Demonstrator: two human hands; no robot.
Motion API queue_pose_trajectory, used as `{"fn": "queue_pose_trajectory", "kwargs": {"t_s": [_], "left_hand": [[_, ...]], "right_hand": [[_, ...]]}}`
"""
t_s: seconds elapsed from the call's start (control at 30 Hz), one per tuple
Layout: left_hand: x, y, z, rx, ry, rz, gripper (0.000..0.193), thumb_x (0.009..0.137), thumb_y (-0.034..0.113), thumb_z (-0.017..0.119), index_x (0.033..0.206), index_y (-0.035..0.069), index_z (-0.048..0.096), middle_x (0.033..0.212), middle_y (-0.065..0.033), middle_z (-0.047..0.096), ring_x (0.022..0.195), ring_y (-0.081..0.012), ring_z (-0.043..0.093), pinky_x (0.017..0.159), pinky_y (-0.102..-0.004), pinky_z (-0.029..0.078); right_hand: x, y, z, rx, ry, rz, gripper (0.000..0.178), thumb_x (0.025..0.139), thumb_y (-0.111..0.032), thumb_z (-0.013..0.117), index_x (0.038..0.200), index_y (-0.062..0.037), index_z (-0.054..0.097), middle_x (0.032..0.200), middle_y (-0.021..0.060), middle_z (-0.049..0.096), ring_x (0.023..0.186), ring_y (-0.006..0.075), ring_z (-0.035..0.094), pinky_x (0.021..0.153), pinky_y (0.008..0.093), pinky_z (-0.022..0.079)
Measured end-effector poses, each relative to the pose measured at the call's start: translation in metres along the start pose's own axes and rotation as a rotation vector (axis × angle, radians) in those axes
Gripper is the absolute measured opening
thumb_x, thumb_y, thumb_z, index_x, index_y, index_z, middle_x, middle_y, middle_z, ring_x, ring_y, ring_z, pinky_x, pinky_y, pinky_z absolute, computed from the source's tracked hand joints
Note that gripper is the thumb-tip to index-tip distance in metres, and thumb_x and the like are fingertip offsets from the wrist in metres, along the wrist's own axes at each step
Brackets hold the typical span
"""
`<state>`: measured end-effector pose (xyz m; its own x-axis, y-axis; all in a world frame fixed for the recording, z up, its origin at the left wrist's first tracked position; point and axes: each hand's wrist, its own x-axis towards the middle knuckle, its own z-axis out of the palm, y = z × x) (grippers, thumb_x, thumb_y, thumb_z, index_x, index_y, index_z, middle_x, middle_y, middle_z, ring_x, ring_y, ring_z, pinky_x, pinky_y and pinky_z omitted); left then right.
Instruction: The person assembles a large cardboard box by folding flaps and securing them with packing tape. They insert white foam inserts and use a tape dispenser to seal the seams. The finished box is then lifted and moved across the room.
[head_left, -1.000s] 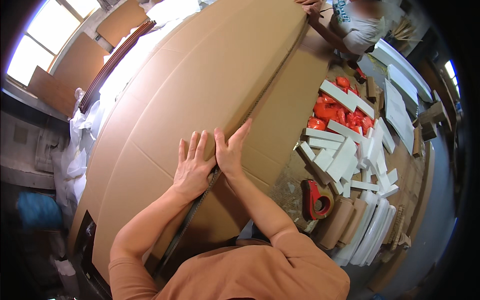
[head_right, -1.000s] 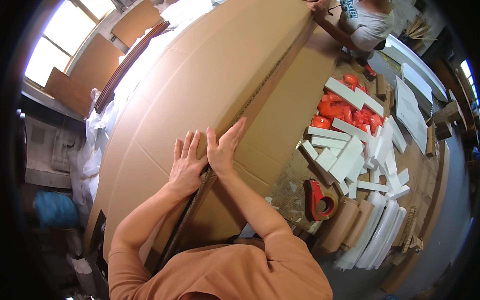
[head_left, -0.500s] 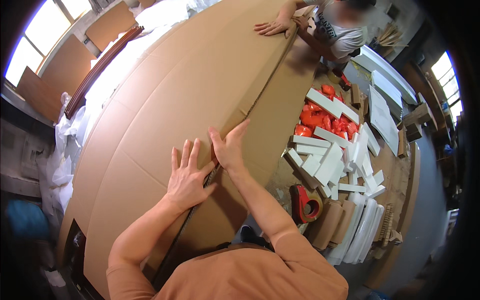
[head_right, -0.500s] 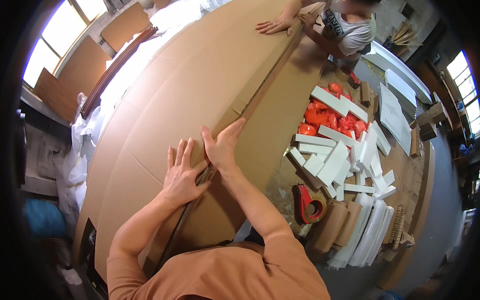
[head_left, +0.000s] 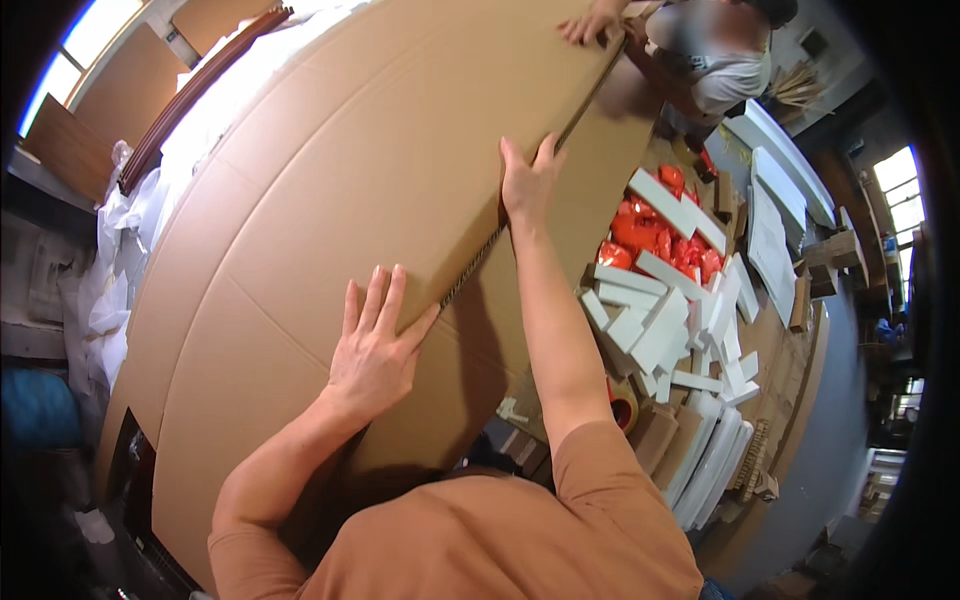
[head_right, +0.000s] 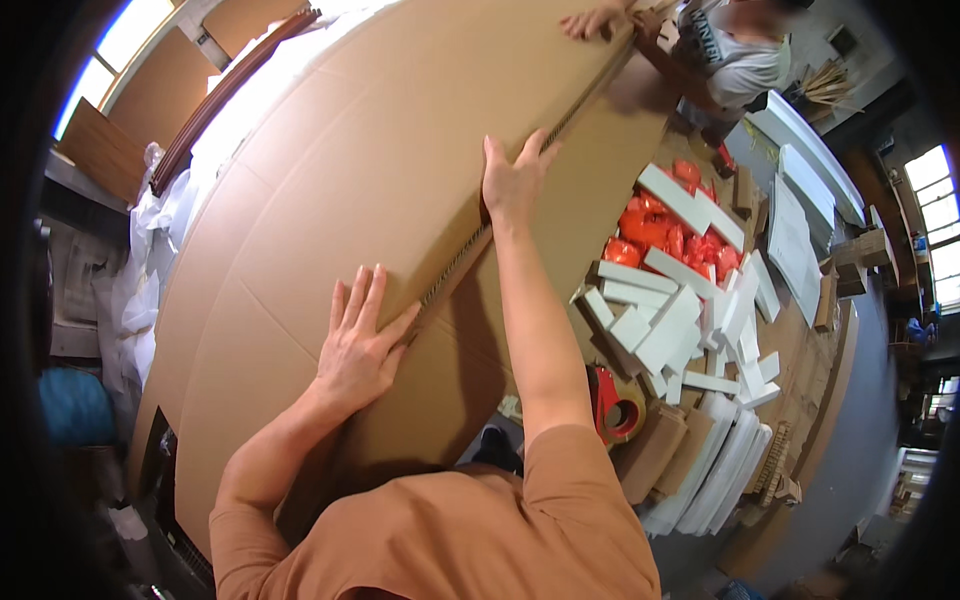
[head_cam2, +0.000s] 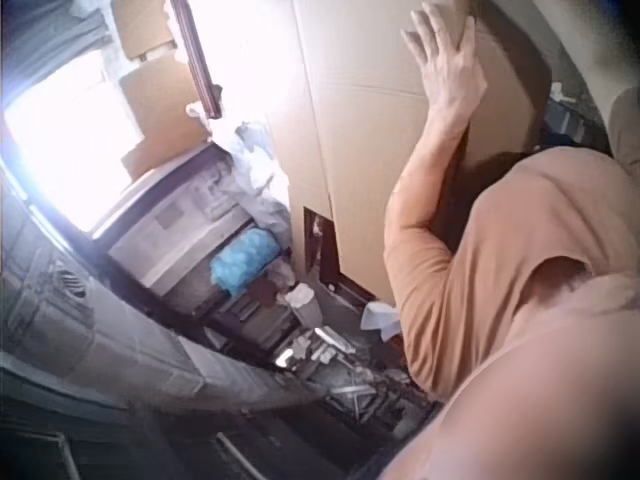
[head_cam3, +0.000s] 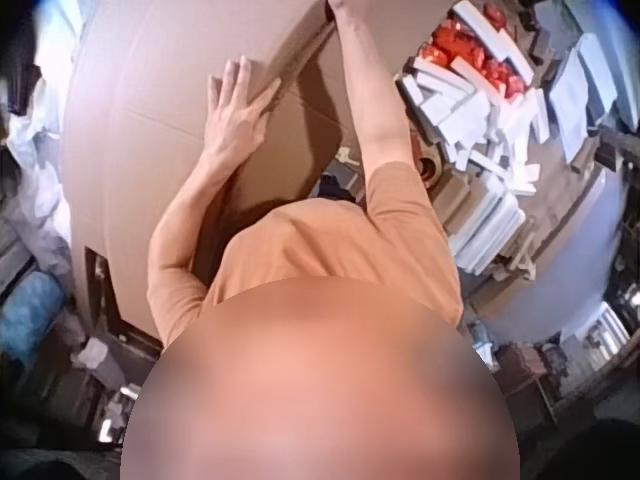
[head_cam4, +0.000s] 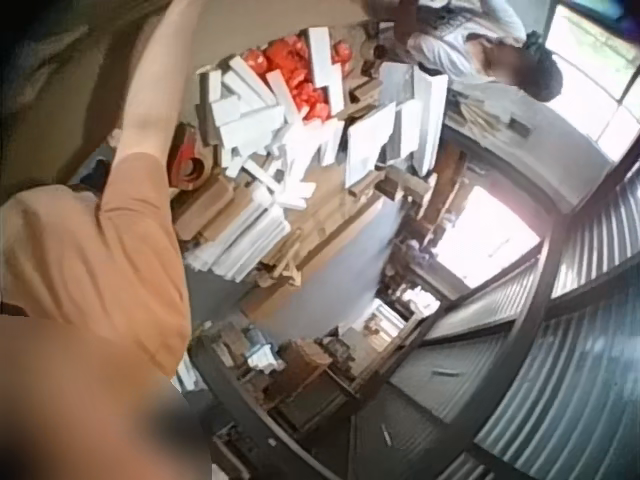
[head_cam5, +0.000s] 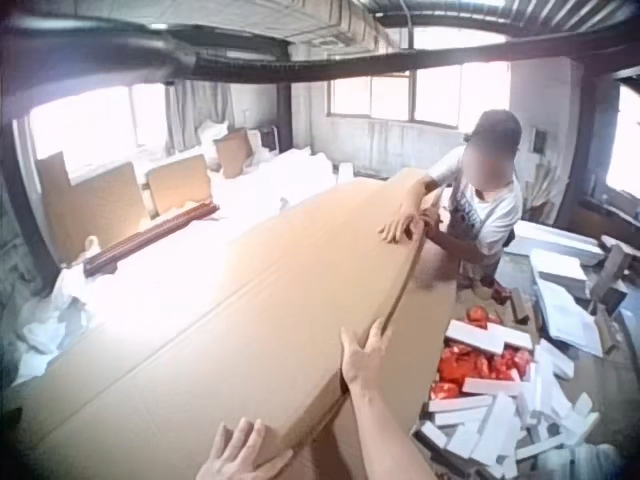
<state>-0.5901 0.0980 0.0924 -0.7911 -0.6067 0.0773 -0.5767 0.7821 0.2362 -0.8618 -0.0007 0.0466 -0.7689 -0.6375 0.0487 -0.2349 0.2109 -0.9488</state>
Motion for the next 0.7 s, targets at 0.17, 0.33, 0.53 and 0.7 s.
{"fn": "queue_pose_trajectory", "kwargs": {"t_s": [0.17,0.33,0.53,0.7], "left_hand": [[0.000,-0.001,-0.003,-0.022,0.013,0.019,0.056,0.077,0.013,0.071,0.132,0.015,0.059,0.153,-0.0273,0.021,0.142,-0.0456,0.020,0.114,-0.0594,0.017],[-0.002,0.000,-0.003,-0.025,0.020,0.014,0.053,0.078,0.012,0.070,0.130,0.013,0.060,0.153,-0.0270,0.023,0.142,-0.0455,0.021,0.115,-0.0569,0.019],[0.002,0.006,0.008,-0.059,0.074,0.050,0.046,0.078,0.008,0.065,0.125,0.011,0.065,0.151,-0.0266,0.028,0.141,-0.0443,0.024,0.116,-0.0548,0.019],[0.005,-0.009,0.005,-0.124,0.130,-0.015,0.048,0.075,0.004,0.065,0.123,0.010,0.066,0.151,-0.0270,0.029,0.142,-0.0433,0.025,0.118,-0.0509,0.020]], "right_hand": [[0.001,0.001,0.007,0.084,0.039,-0.015,0.096,0.085,-0.042,0.062,0.149,0.0089,0.014,0.155,0.0346,-0.001,0.147,0.0428,0.005,0.119,0.0449,0.013],[0.003,0.004,0.009,-0.048,0.081,-0.060,0.099,0.081,-0.046,0.064,0.147,0.0109,0.019,0.153,0.0387,0.000,0.146,0.0463,0.004,0.119,0.0463,0.012],[0.006,0.013,-0.007,-0.042,0.095,-0.022,0.100,0.079,-0.048,0.065,0.146,0.0119,0.021,0.151,0.0420,0.001,0.145,0.0488,0.006,0.118,0.0511,0.011],[-0.023,-0.008,0.007,-0.108,0.063,0.017,0.089,0.085,-0.043,0.060,0.146,0.0108,0.023,0.152,0.0379,0.012,0.144,0.0467,0.014,0.119,0.0462,0.012]]}}
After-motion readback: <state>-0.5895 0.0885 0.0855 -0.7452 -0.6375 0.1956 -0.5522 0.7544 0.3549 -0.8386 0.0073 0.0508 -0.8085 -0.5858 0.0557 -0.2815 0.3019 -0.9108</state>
